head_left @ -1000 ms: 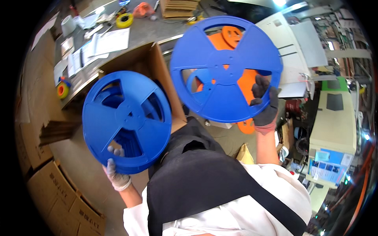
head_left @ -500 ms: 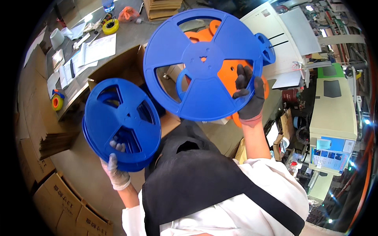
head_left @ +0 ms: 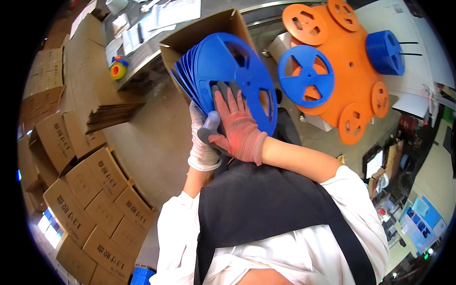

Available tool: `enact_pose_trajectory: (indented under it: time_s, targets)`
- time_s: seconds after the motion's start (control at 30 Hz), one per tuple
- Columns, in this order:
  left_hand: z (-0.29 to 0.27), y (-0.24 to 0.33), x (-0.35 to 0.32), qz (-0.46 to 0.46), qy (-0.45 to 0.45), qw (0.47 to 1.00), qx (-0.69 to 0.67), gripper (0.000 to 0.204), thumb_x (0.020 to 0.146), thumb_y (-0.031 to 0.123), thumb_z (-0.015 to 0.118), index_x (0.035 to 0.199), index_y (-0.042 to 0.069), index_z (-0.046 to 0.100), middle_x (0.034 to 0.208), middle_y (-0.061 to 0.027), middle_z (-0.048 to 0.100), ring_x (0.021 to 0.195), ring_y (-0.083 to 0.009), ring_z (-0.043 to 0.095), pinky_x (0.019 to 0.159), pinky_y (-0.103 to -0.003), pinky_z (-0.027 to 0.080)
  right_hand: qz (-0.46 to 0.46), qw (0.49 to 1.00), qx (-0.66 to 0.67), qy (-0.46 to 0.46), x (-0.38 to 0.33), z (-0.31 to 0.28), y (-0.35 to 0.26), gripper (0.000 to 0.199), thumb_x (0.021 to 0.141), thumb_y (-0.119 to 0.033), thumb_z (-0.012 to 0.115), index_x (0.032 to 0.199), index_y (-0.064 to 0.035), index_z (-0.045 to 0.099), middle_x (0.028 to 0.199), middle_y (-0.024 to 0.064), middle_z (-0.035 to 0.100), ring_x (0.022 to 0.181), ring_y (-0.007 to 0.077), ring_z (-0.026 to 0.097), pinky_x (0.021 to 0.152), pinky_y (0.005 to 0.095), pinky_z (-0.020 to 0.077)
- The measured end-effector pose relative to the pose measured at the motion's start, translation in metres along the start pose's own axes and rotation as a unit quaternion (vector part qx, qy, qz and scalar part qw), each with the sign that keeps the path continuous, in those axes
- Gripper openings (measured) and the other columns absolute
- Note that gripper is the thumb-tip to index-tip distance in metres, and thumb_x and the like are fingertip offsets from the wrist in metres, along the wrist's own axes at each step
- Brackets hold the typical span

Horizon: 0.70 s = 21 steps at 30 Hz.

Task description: The person picks up blue plastic spools from a cardboard box and stacks them on a metal table. They then move to a conveyor belt, pick up stacks of blue spools, and place them onto the table. The person repeats this process, handling the spools with gloved hands.

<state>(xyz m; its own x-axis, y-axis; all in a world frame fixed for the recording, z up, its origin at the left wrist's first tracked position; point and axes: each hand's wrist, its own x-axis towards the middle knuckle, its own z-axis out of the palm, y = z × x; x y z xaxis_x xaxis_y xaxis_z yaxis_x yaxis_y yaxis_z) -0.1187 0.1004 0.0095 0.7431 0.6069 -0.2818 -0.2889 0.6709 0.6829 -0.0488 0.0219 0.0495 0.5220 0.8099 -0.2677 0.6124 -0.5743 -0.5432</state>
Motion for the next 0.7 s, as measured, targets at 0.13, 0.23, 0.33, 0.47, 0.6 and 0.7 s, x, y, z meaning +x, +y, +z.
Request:
enact_pose_trajectory:
  time_s: [0.13,0.23,0.33,0.47,0.6,0.7]
  targets:
    - [-0.008,0.016,-0.007,-0.032,0.05,0.998,0.028,0.063,0.076,0.012,0.068,0.13,0.0,0.038,0.124,-0.017,0.051,0.112,-0.0314,0.053,0.098,-0.044,0.043,-0.146,0.988,0.0,-0.049,0.006,0.004,0.014,0.085,0.08,-0.063,0.05,0.14,-0.0052,0.032,0.144,0.0244,0.029,0.134,0.0425,0.027,0.109,0.0519,0.0174]
    - [-0.031,0.026,-0.012,-0.066,0.055,0.996,-0.014,0.043,0.076,0.016,0.068,0.112,0.002,0.05,0.096,-0.0108,0.062,0.081,-0.0198,0.062,0.074,-0.032,0.053,-0.271,0.961,0.036,0.036,0.01,-0.015,0.047,0.077,0.08,-0.064,0.049,0.134,-0.0096,0.042,0.14,0.0224,0.036,0.131,0.0422,0.031,0.109,0.0517,0.0189]
    - [-0.064,0.032,-0.011,-0.048,0.044,0.996,-0.06,0.033,0.078,0.022,0.068,0.101,0.004,0.052,0.069,-0.0028,0.054,0.055,-0.0109,0.05,0.054,-0.022,0.044,-0.134,0.97,0.116,0.168,0.003,-0.032,0.106,0.056,0.08,-0.033,0.061,0.129,-0.0098,0.05,0.133,0.0196,0.046,0.127,0.0402,0.036,0.108,0.0473,0.0244]
    - [-0.073,0.049,-0.014,-0.026,0.003,0.987,-0.159,0.03,0.081,0.02,0.067,0.101,0.003,0.052,0.066,-0.0007,0.053,0.052,-0.0085,0.049,0.052,-0.018,0.043,0.1,0.838,0.473,0.253,-0.011,-0.015,0.203,0.04,0.099,-0.028,0.04,0.131,-0.0055,0.048,0.133,0.0075,0.049,0.124,0.0196,0.045,0.105,0.0333,0.0336]
    - [-0.089,0.048,-0.007,-0.01,-0.031,0.978,-0.208,0.03,0.083,0.018,0.066,0.103,0.003,0.051,0.068,-0.0001,0.056,0.055,-0.0076,0.053,0.055,-0.017,0.047,0.202,0.818,0.49,0.225,-0.039,-0.004,0.251,0.043,0.1,-0.032,0.035,0.132,-0.0061,0.046,0.134,0.0079,0.046,0.126,0.0204,0.042,0.106,0.0351,0.0316]
    - [-0.094,0.045,0.002,-0.011,-0.022,0.974,-0.225,0.032,0.081,0.018,0.066,0.104,0.001,0.05,0.074,-0.0017,0.056,0.055,-0.0097,0.049,0.055,-0.02,0.044,0.212,0.745,0.601,0.198,-0.049,0.011,0.264,0.041,0.1,-0.031,0.035,0.128,-0.0061,0.05,0.13,0.0055,0.048,0.12,0.0186,0.046,0.104,0.0341,0.0345]
